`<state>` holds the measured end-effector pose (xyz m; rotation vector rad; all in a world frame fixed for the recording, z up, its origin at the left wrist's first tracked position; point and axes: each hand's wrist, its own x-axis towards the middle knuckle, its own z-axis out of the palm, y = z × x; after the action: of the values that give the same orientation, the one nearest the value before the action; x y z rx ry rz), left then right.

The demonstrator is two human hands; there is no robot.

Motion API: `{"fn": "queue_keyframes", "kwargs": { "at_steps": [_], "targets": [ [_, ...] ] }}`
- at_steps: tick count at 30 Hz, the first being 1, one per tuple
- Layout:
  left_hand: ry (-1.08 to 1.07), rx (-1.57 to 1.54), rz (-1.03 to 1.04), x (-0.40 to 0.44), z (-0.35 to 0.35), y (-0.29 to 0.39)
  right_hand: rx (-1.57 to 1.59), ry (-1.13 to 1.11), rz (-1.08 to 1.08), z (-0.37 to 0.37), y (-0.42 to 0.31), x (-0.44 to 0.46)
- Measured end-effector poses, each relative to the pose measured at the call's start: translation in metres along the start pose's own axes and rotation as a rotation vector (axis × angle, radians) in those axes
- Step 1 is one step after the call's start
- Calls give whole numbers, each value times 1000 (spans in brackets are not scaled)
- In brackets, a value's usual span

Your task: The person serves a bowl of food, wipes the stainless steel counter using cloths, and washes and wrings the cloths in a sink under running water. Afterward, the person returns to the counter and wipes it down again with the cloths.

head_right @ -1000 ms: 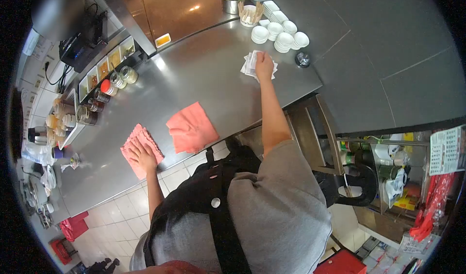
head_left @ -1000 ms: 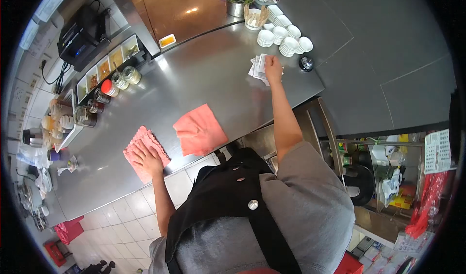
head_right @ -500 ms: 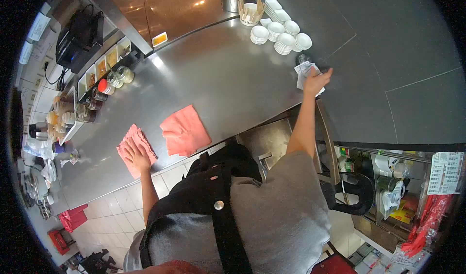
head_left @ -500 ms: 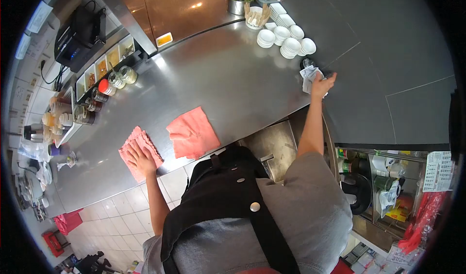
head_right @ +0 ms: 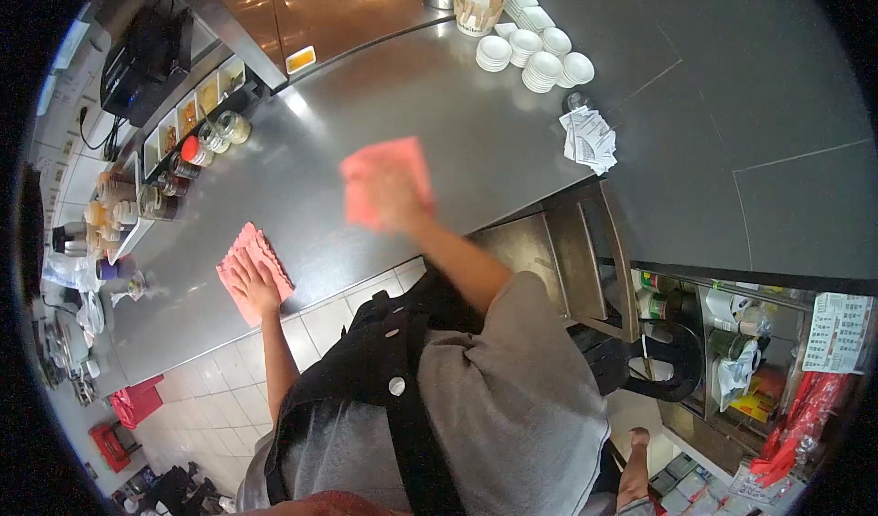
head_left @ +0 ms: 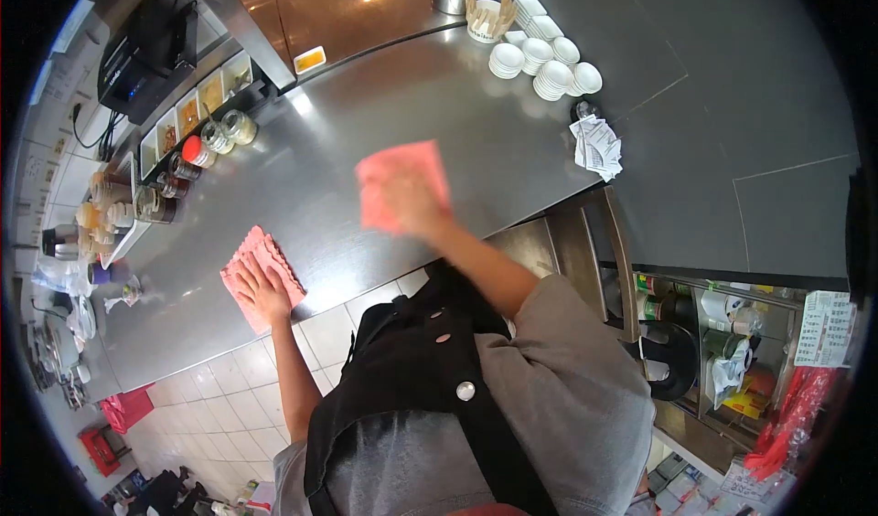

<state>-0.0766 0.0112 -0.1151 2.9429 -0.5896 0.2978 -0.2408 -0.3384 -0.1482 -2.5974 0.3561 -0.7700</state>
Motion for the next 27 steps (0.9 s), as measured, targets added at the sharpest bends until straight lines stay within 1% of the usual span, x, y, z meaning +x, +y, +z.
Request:
{"fn": "queue_keyframes", "kwargs": {
  "at_steps": [2, 3, 4, 6, 7, 8, 9, 11, 14, 15, 17, 18, 19, 21, 22, 24, 25, 27],
  "targets": [
    [-7, -11, -4, 2, -1, -1, -276, -213, 274, -65, 73, 29],
    [7, -7, 6, 2, 2, -2, -384, -103, 183, -89, 105, 25],
    [21, -5, 18, 2, 3, -2, -469, 22, 288, -78, 160, 15],
    [20, -33, 8, 1, 2, 1, -519, -74, 456, -135, 166, 33],
    [4, -30, -2, 1, 1, 2, -518, -73, 451, -141, 181, 34],
    [-8, -25, -13, 3, -1, 2, -502, -21, 520, -139, 199, 37],
    [0, -22, -18, 4, 1, 1, -484, 30, 588, -139, 205, 42],
    [27, 25, 19, 3, 2, 0, -484, 24, 586, -139, 209, 42],
    [3, -6, -1, 2, -2, 2, -498, 45, 600, -144, 211, 21],
    [6, -27, -9, 2, -2, 3, -506, 72, 610, -144, 213, 11],
    [5, -25, -29, 4, -3, 4, -388, 208, 677, -152, 196, -28],
    [-12, -24, -36, 2, -3, 4, -523, 180, 771, -157, 176, -40],
    [16, -25, -27, 2, 0, 3, -658, 149, 865, -165, 154, -48],
    [26, 3, -33, 2, -3, 5, -885, 179, 860, -163, 129, -57],
    [28, 21, -19, 3, -4, 6, -874, 175, 837, -156, 120, -59],
    [54, 48, -35, 3, -1, 3, -729, -84, 761, -136, 97, -56],
    [51, 45, -30, 3, -1, 3, -718, -90, 736, -134, 78, -40],
    [30, 40, -40, 4, -2, 4, -362, -238, 170, -140, 39, -4]
  ]
}}
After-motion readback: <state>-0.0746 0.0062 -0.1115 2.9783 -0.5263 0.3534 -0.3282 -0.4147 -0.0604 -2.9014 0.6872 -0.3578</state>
